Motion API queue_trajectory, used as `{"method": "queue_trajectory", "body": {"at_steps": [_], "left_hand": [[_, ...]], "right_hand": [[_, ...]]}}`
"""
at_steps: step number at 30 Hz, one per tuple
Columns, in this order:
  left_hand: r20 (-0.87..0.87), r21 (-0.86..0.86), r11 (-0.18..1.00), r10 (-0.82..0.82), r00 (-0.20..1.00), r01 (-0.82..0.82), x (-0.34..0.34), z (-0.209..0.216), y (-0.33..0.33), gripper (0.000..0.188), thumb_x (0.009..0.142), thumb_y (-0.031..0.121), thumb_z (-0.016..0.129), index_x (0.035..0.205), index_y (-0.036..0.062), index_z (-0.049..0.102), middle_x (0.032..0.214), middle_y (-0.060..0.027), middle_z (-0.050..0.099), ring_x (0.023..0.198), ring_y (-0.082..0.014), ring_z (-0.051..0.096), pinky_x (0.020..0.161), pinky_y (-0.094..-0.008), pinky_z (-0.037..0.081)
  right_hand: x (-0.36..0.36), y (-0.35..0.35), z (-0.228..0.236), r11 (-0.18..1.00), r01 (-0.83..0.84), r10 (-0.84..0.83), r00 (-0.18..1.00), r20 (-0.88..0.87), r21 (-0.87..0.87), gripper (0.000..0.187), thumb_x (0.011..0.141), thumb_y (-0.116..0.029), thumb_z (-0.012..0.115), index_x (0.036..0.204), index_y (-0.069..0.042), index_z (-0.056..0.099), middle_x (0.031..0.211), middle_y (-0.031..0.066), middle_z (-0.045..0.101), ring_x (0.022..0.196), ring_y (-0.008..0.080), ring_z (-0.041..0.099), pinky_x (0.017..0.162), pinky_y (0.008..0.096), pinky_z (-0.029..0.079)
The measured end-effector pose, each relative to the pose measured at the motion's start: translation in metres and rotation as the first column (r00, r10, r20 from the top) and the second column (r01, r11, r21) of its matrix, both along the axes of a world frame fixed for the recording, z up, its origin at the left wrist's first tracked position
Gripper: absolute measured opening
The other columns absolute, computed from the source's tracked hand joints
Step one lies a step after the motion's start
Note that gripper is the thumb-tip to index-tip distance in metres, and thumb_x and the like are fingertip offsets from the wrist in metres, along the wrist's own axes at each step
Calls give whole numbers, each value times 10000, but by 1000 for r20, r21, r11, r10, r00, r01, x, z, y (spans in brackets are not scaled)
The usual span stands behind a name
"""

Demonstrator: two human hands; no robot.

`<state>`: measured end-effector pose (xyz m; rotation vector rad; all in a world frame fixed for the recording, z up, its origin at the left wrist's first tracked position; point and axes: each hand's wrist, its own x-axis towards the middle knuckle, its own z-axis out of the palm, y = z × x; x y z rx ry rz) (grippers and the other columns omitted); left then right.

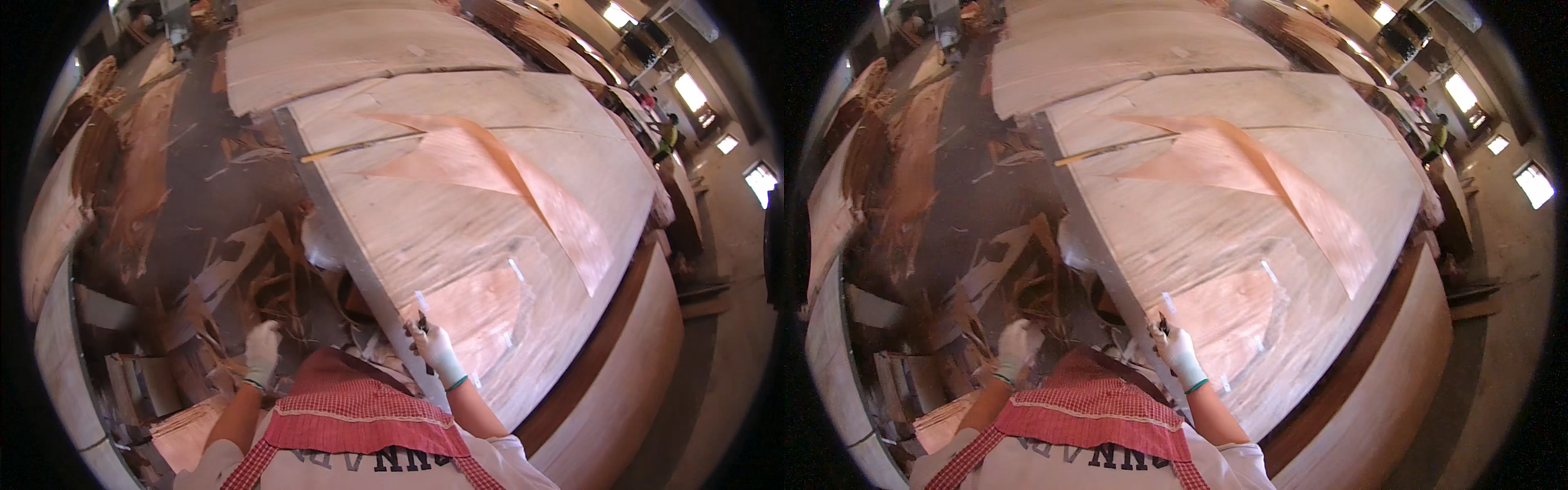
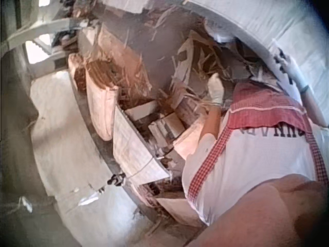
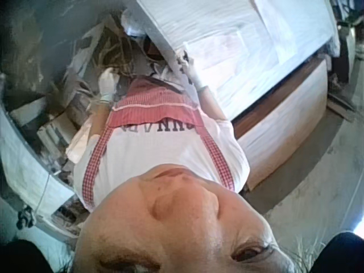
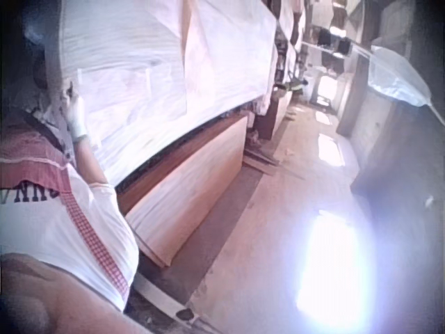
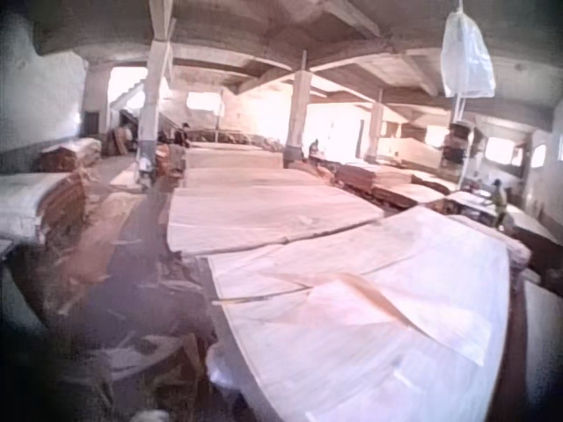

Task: The person applies liquid glue from a container to a large wooden board, positions thin wood veneer sheets on the surface, trims the edges with a small blade, and secures the veneer with small pieces of tape.

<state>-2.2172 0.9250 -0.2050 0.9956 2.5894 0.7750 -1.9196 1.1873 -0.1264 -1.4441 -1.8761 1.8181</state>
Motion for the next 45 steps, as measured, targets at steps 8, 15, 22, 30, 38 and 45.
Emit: {"method": "queue_trajectory", "body": {"at_steps": [8,15,22,30,38,45], "left_hand": [[134,86,985,-159,978,148,-29,-23,8,297,912,203,488,1126,63,638,1105,-164,651,1061,-342,593,938,-423,456],[107,262,903,-377,920,340,-180,-23,37,253,905,150,519,1074,16,650,1052,-185,661,1010,-363,610,910,-436,469],[99,270,823,-540,836,500,-295,-3,146,268,925,123,522,1126,-18,631,1124,-196,655,1067,-332,614,952,-399,467],[-26,403,647,-698,715,647,-283,24,319,282,922,109,518,1152,-17,622,1139,-190,650,1062,-320,617,948,-391,470],[-150,168,496,-842,519,852,-217,46,358,273,912,177,536,1129,41,630,1116,-181,642,1057,-358,598,932,-438,459],[-172,155,-37,-985,-10,987,-84,45,341,345,841,223,592,1141,52,606,1166,-154,621,1113,-331,560,976,-429,439]], "right_hand": [[-75,-16,-27,975,-104,100,995,31,195,363,937,-360,594,954,-14,698,728,44,657,648,109,588,583,296,465],[-130,-29,-37,965,260,-259,945,200,23,380,909,-368,609,994,-6,687,843,100,689,826,185,640,746,332,499],[-143,-68,-46,581,809,-811,585,29,-87,245,880,-272,650,895,-28,659,763,39,647,572,122,543,504,283,413],[-9,-116,-55,-314,836,-930,-367,-32,-451,187,981,-209,529,1069,-53,476,858,104,598,487,86,400,368,189,278],[-48,-90,-55,-275,739,-914,-399,-71,-615,136,953,-123,521,878,-11,505,705,58,541,520,101,455,413,203,362],[-121,-62,-70,-78,570,-949,-294,-114,-818,101,972,-123,466,950,-32,504,816,93,600,563,110,482,468,210,428]]}}
